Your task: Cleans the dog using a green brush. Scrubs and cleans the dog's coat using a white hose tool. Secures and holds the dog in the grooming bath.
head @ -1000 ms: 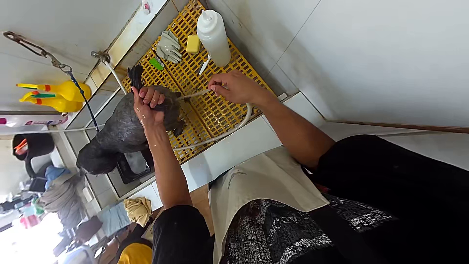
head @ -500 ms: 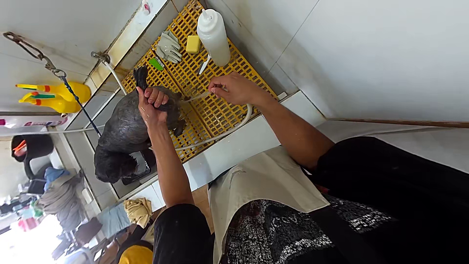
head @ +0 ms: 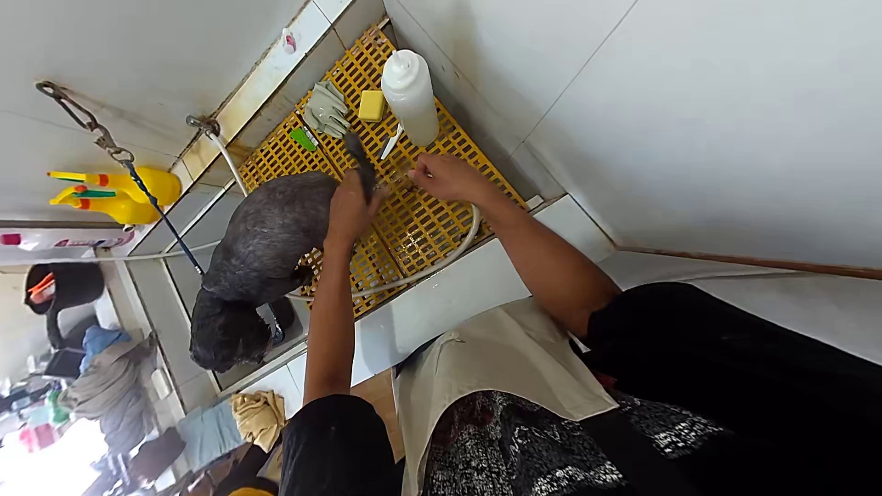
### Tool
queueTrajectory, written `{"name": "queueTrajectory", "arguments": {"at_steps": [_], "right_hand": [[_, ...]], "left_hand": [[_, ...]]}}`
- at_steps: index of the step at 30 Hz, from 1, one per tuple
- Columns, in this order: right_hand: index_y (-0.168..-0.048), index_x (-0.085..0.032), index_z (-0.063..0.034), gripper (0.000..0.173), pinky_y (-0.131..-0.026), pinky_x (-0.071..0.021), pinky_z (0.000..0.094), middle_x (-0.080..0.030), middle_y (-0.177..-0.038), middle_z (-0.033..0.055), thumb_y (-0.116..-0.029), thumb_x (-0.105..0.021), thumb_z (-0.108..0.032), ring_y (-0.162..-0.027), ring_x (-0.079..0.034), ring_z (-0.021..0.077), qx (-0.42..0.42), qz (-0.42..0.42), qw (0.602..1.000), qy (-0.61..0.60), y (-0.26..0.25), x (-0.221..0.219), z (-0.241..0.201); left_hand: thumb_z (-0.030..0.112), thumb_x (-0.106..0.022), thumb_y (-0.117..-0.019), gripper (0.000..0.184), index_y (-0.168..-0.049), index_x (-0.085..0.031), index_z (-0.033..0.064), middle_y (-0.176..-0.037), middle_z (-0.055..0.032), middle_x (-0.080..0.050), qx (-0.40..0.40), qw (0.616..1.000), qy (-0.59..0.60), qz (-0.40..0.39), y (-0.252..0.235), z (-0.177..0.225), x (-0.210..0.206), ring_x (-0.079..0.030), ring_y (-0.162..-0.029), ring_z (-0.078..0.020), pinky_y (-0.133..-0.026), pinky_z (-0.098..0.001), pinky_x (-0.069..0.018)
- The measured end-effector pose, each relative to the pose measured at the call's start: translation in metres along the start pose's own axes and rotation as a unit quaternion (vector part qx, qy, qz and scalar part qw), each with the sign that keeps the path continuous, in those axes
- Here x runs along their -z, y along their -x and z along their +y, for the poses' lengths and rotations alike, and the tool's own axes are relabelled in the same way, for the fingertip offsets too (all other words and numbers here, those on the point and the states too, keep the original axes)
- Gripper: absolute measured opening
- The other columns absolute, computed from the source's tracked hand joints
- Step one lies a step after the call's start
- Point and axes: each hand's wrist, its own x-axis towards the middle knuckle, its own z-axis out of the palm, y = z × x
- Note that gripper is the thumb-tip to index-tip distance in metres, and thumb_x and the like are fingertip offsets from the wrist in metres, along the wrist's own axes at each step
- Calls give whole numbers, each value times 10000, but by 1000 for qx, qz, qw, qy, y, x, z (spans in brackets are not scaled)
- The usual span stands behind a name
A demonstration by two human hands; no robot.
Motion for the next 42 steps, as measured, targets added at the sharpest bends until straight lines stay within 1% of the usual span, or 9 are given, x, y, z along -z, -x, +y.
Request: {"name": "queueTrajectory", "arguments": {"at_steps": [3, 5, 8, 10, 13, 18, 23, 30, 42], "right_hand": [[-1031, -669, 4, 465, -857, -518, 592, -674, -940, 199, -1115, -393, -360, -941, -672, 374, 34, -28, 999, 27, -13, 3, 11], [-1103, -696, 38, 470, -893, -518, 554, -691, -972, 205, -1126, -389, -317, -926, -672, 345, 41, -76, 996, -17, -12, 11, 2], [-1224, -595, 5, 384, -697, -530, 407, -640, -896, 140, -1123, -408, -315, -720, -604, 225, 8, -87, 987, -136, -10, 5, 7], [-1332, -565, -53, 323, -641, -544, 363, -661, -922, 119, -1122, -414, -246, -669, -610, 185, 15, -62, 981, -183, -4, -4, 19], [-1262, -630, -70, 285, -572, -529, 323, -654, -833, 91, -1117, -430, -212, -589, -582, 153, 16, 40, 977, -208, 8, -16, 24], [-1207, -651, -48, 280, -662, -520, 523, -642, -827, 164, -1110, -445, -211, -689, -618, 307, -53, 173, 973, -144, 5, -10, 2], [-1208, -651, -27, 286, -794, -524, 584, -679, -917, 207, -1102, -450, -201, -842, -666, 381, -79, 222, 967, -100, -19, -14, -25], [-1257, -642, 17, 337, -952, -499, 619, -692, -1137, 270, -1104, -424, -190, -1087, -664, 454, -90, 201, 971, -91, -85, -32, -52], [-1293, -631, -12, 394, -936, -487, 690, -637, -1266, 295, -1052, -510, -300, -1183, -614, 489, -115, 118, 986, 25, -233, -41, -95]], "left_hand": [[191, -725, -903, 462, -1304, -620, -12, -1374, -260, -556, 3, 963, -238, -126, -17, 7, -18, -500, -1314, -434, -1063, -591, -410], [61, -655, -923, 382, -1296, -632, -18, -1327, -263, -600, 23, 930, -318, -183, -25, 12, -24, -519, -1291, -446, -1097, -600, -363], [34, -598, -956, 312, -1263, -617, -16, -1166, -217, -684, 56, 914, -332, -227, -29, 19, -23, -639, -1132, -389, -1089, -572, -390], [80, -580, -985, 274, -1244, -612, -3, -1099, -217, -694, 63, 933, -286, -210, -27, 21, -19, -667, -1061, -391, -1002, -568, -462], [191, -604, -998, 280, -1201, -624, -1, -1006, -214, -704, 26, 961, -230, -153, -16, 14, -21, -691, -975, -404, -866, -564, -529], [346, -435, -1095, 419, -1122, -637, -20, -828, -196, -687, 99, 993, -31, 58, 12, 24, -15, -713, -814, -380, -729, -544, -568], [331, -335, -1109, 441, -1044, -619, -1, -685, -83, -569, 103, 955, 166, 222, 33, 23, -4, -596, -612, -217, -610, -413, -535], [283, -347, -1084, 457, -911, -636, -26, -625, -29, -535, 27, 951, 221, 216, 61, 8, -10, -548, -564, -126, -581, -305, -500], [340, -340, -1102, 480, -831, -582, 27, -599, 28, -492, -3, 891, 395, 222, 75, -5, -9, -479, -508, -50, -507, -224, -452]]}}
